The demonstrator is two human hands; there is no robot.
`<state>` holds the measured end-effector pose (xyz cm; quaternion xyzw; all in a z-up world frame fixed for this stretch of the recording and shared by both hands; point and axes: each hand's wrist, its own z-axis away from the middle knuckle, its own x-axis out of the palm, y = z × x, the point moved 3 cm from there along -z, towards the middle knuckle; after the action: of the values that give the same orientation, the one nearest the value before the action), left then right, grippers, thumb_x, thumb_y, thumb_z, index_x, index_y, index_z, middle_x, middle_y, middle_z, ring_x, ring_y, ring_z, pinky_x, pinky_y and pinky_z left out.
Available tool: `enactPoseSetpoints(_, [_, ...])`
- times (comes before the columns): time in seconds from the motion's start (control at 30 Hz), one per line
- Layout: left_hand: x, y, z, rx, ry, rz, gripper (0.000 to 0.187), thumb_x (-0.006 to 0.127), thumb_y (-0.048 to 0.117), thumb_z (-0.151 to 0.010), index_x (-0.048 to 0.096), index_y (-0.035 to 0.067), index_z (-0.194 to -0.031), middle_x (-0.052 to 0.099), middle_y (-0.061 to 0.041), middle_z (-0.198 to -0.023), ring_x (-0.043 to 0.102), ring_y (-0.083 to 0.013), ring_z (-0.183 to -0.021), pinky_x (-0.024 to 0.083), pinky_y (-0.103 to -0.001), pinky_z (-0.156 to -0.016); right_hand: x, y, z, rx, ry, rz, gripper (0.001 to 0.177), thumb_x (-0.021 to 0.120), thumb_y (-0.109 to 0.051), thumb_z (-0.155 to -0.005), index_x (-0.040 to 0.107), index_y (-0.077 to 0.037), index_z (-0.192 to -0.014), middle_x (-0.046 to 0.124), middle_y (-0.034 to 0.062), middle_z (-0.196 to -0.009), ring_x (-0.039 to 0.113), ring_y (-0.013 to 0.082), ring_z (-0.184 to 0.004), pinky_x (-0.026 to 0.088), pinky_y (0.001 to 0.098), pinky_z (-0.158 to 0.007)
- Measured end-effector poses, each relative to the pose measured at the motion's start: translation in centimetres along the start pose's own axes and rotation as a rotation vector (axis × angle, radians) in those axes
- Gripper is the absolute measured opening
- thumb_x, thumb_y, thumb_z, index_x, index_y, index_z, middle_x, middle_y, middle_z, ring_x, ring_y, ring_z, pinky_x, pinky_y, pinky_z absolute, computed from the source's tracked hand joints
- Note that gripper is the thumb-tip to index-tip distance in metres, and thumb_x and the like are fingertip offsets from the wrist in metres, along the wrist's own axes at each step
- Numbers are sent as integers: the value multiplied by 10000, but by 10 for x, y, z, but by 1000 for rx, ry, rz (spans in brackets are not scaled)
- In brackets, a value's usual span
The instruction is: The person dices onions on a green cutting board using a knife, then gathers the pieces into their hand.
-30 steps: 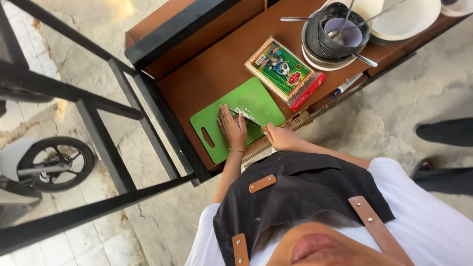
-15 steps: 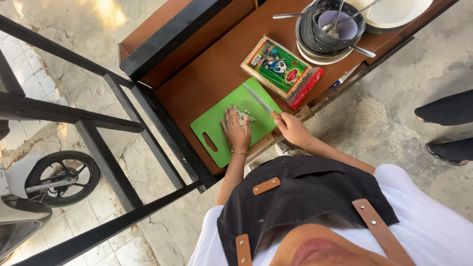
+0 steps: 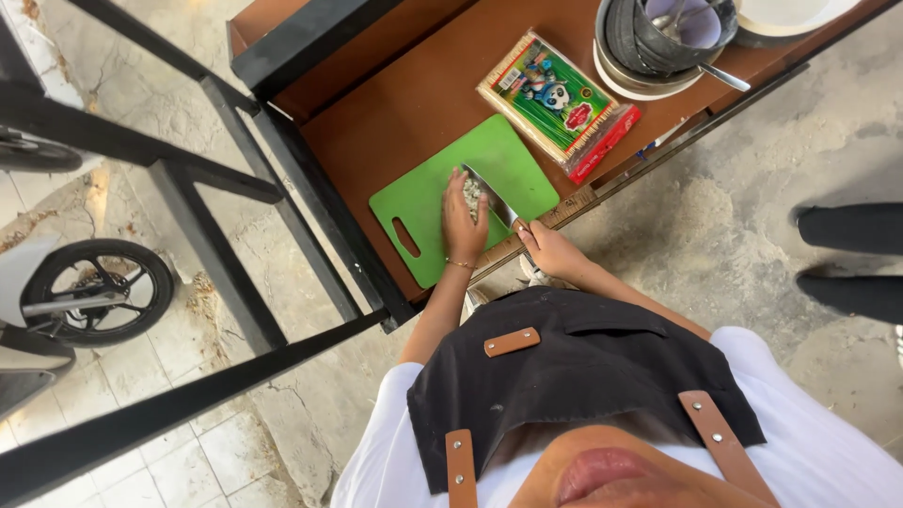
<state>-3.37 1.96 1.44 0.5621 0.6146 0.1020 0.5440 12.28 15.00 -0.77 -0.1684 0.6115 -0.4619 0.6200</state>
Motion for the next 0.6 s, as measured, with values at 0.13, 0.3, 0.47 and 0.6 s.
enactPoseSetpoints(0.13, [8, -9, 3, 44, -78, -239, 589, 534, 391, -1046, 443, 43, -1512, 361, -200, -1635, 335, -385, -1517, 259, -502, -1238, 16, 1, 0, 42, -50, 5, 390, 451, -377, -1081, 513, 8, -1064, 654, 280, -854, 646, 458, -789, 491, 512, -720])
enactPoseSetpoints(0.3, [10, -16, 8, 40, -103, -255, 559, 509, 388, -1057, 445, 91, -1527, 347, -155, -1652, 346, -357, -1522, 236, -503, -1266, 22, -10, 6, 104, -42, -75, 357, 459, -359, -1068, 519, -9, -1100, 642, 255, -808, 653, 440, -757, 505, 507, -713])
enactPoseSetpoints(0.47, [10, -18, 8, 50, -126, -234, 501, 520, 324, -1046, 479, 111, -1498, 382, -137, -1644, 377, -338, -1509, 255, -500, -1263, 28, -7, 9, 285, -55, -129, 377, 448, -376, -1063, 511, -17, -1163, 650, 291, -831, 679, 482, -754, 527, 523, -722])
enactPoseSetpoints(0.6, [9, -16, 12, 98, -100, -158, 430, 555, 247, -1043, 530, 103, -1448, 457, -133, -1597, 440, -339, -1455, 322, -482, -1230, 37, 9, 4, 57, 98, -7, 412, 466, -398, -1090, 525, -9, -1213, 659, 342, -1001, 620, 536, -943, 500, 550, -799])
